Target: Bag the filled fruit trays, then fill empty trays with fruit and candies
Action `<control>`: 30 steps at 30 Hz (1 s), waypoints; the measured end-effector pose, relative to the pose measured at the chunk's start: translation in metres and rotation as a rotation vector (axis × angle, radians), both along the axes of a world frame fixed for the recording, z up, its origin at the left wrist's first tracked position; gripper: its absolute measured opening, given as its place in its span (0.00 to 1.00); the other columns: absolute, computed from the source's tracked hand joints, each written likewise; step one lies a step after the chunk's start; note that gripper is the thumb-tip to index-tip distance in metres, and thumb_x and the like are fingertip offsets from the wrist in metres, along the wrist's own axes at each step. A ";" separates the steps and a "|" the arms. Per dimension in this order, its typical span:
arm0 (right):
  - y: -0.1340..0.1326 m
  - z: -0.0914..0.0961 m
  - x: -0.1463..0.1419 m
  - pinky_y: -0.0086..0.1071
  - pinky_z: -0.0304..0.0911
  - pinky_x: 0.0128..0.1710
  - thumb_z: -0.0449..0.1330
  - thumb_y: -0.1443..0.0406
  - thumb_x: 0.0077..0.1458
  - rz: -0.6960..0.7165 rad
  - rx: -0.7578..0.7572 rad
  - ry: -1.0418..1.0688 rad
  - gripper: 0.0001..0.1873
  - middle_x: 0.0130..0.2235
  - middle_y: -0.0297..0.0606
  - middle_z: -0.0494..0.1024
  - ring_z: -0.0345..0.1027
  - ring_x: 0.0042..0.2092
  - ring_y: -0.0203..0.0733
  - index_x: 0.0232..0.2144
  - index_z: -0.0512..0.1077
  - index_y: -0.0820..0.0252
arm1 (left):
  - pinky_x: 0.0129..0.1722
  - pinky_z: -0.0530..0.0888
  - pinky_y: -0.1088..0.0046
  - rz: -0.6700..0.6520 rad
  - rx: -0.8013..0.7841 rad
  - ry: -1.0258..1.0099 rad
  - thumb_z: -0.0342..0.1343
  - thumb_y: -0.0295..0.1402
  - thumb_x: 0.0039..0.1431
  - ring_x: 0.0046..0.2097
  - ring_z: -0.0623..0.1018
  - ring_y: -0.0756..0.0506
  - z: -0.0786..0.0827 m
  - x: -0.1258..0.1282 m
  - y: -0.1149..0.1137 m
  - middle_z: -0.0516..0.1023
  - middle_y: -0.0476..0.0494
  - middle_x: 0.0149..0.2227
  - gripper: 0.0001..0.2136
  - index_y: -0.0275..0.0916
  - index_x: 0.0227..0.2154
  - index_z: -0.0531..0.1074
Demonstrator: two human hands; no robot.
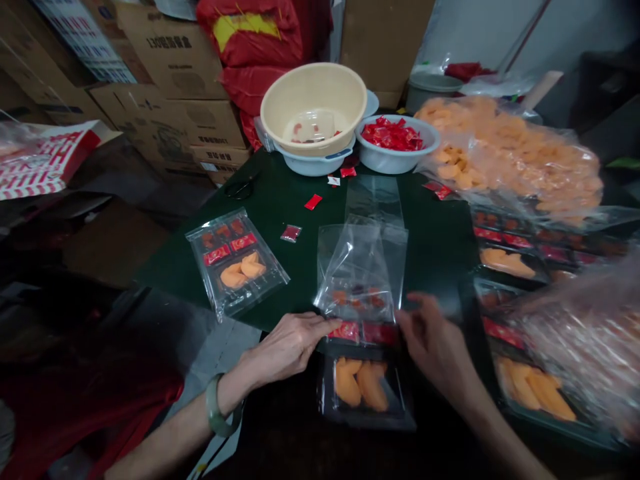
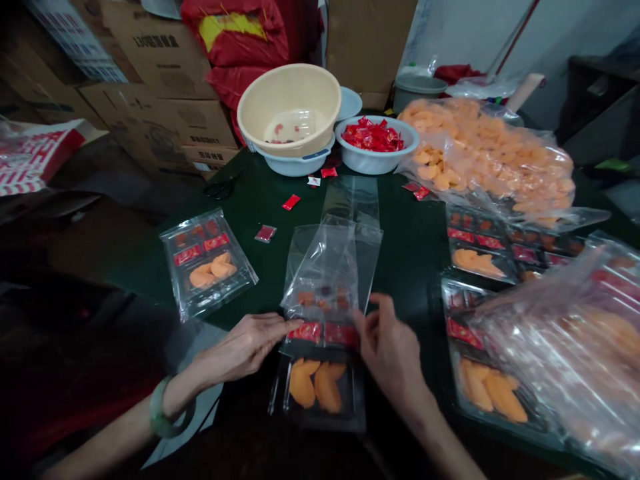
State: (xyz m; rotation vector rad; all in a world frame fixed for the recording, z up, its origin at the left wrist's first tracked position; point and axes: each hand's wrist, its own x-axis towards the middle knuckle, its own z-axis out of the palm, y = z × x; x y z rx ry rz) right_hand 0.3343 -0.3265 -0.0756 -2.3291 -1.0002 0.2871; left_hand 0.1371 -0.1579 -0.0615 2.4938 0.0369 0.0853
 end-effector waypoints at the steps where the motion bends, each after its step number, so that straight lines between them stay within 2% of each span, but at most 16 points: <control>1: -0.013 0.000 -0.017 0.32 0.60 0.23 0.49 0.54 0.58 0.019 0.021 0.128 0.23 0.25 0.37 0.72 0.65 0.22 0.40 0.48 0.61 0.65 | 0.38 0.70 0.72 -0.011 -0.002 0.016 0.40 0.22 0.60 0.36 0.72 0.48 0.002 0.000 -0.003 0.74 0.44 0.36 0.21 0.40 0.55 0.61; 4: -0.044 -0.006 -0.049 0.30 0.63 0.23 0.50 0.54 0.58 0.019 0.083 0.317 0.28 0.27 0.37 0.73 0.68 0.25 0.39 0.55 0.53 0.65 | 0.40 0.70 0.71 -0.036 -0.012 0.040 0.41 0.21 0.59 0.38 0.73 0.47 0.004 -0.008 -0.014 0.74 0.44 0.37 0.21 0.40 0.55 0.62; 6: -0.063 -0.012 -0.052 0.29 0.66 0.26 0.53 0.56 0.57 0.122 0.080 0.338 0.29 0.29 0.36 0.74 0.69 0.26 0.39 0.57 0.53 0.61 | 0.40 0.70 0.72 -0.035 -0.059 0.038 0.42 0.21 0.59 0.39 0.74 0.47 0.003 -0.018 -0.022 0.75 0.44 0.39 0.22 0.41 0.55 0.62; 8: -0.080 -0.017 -0.047 0.29 0.68 0.29 0.58 0.58 0.53 0.274 0.072 0.251 0.31 0.34 0.38 0.75 0.71 0.30 0.39 0.57 0.56 0.55 | 0.39 0.70 0.74 -0.021 -0.134 0.024 0.42 0.22 0.59 0.38 0.74 0.48 0.000 -0.026 -0.029 0.75 0.45 0.38 0.21 0.43 0.54 0.62; 11: -0.088 -0.019 -0.038 0.39 0.68 0.37 0.66 0.58 0.43 0.402 0.079 -0.102 0.37 0.46 0.46 0.71 0.69 0.42 0.50 0.57 0.61 0.50 | 0.33 0.69 0.77 0.046 -0.187 0.005 0.42 0.23 0.60 0.32 0.73 0.50 -0.005 -0.028 -0.033 0.73 0.46 0.33 0.20 0.42 0.53 0.64; 13: -0.078 -0.017 -0.037 0.47 0.66 0.40 0.67 0.59 0.40 0.476 0.088 -0.312 0.36 0.49 0.49 0.68 0.64 0.48 0.57 0.54 0.65 0.50 | 0.32 0.69 0.77 0.090 -0.176 -0.002 0.41 0.23 0.60 0.31 0.72 0.50 -0.007 -0.022 -0.032 0.72 0.47 0.32 0.19 0.42 0.53 0.65; 16: -0.052 -0.018 -0.040 0.46 0.65 0.42 0.63 0.64 0.47 0.532 0.170 -0.396 0.22 0.47 0.48 0.70 0.62 0.49 0.54 0.47 0.70 0.54 | 0.33 0.69 0.77 0.091 -0.118 -0.031 0.40 0.23 0.60 0.31 0.72 0.50 -0.010 -0.008 -0.031 0.72 0.46 0.32 0.19 0.40 0.53 0.64; 19: -0.027 -0.025 -0.043 0.39 0.65 0.39 0.59 0.69 0.53 0.376 0.309 -0.384 0.07 0.39 0.44 0.71 0.63 0.42 0.46 0.36 0.71 0.58 | 0.31 0.68 0.75 0.078 0.048 -0.047 0.40 0.21 0.58 0.30 0.72 0.49 -0.009 0.003 -0.032 0.72 0.45 0.31 0.21 0.38 0.54 0.62; 22: -0.011 -0.033 -0.042 0.36 0.64 0.35 0.58 0.68 0.54 0.235 0.385 -0.392 0.01 0.33 0.40 0.70 0.62 0.36 0.43 0.31 0.68 0.59 | 0.32 0.69 0.72 0.100 0.259 -0.062 0.41 0.20 0.56 0.32 0.72 0.46 -0.008 0.006 -0.040 0.73 0.43 0.32 0.23 0.34 0.56 0.58; 24: -0.004 -0.034 -0.042 0.35 0.62 0.33 0.58 0.66 0.54 0.203 0.393 -0.393 0.04 0.29 0.38 0.69 0.60 0.34 0.42 0.28 0.67 0.58 | 0.31 0.69 0.70 0.121 0.336 -0.103 0.41 0.20 0.55 0.32 0.72 0.45 -0.008 0.003 -0.048 0.73 0.41 0.33 0.24 0.31 0.56 0.55; 26: 0.002 -0.034 -0.042 0.34 0.60 0.31 0.58 0.65 0.54 0.190 0.399 -0.395 0.09 0.26 0.36 0.67 0.58 0.31 0.41 0.23 0.64 0.57 | 0.29 0.69 0.71 0.129 0.331 -0.147 0.41 0.21 0.56 0.31 0.72 0.46 -0.011 -0.005 -0.057 0.74 0.41 0.32 0.23 0.31 0.57 0.54; 30: 0.011 -0.033 -0.046 0.33 0.58 0.31 0.56 0.65 0.56 0.241 0.380 -0.426 0.15 0.23 0.35 0.64 0.56 0.30 0.41 0.18 0.61 0.57 | 0.28 0.68 0.75 0.172 0.158 -0.165 0.42 0.24 0.58 0.26 0.71 0.50 -0.018 -0.027 -0.068 0.72 0.47 0.26 0.22 0.36 0.57 0.55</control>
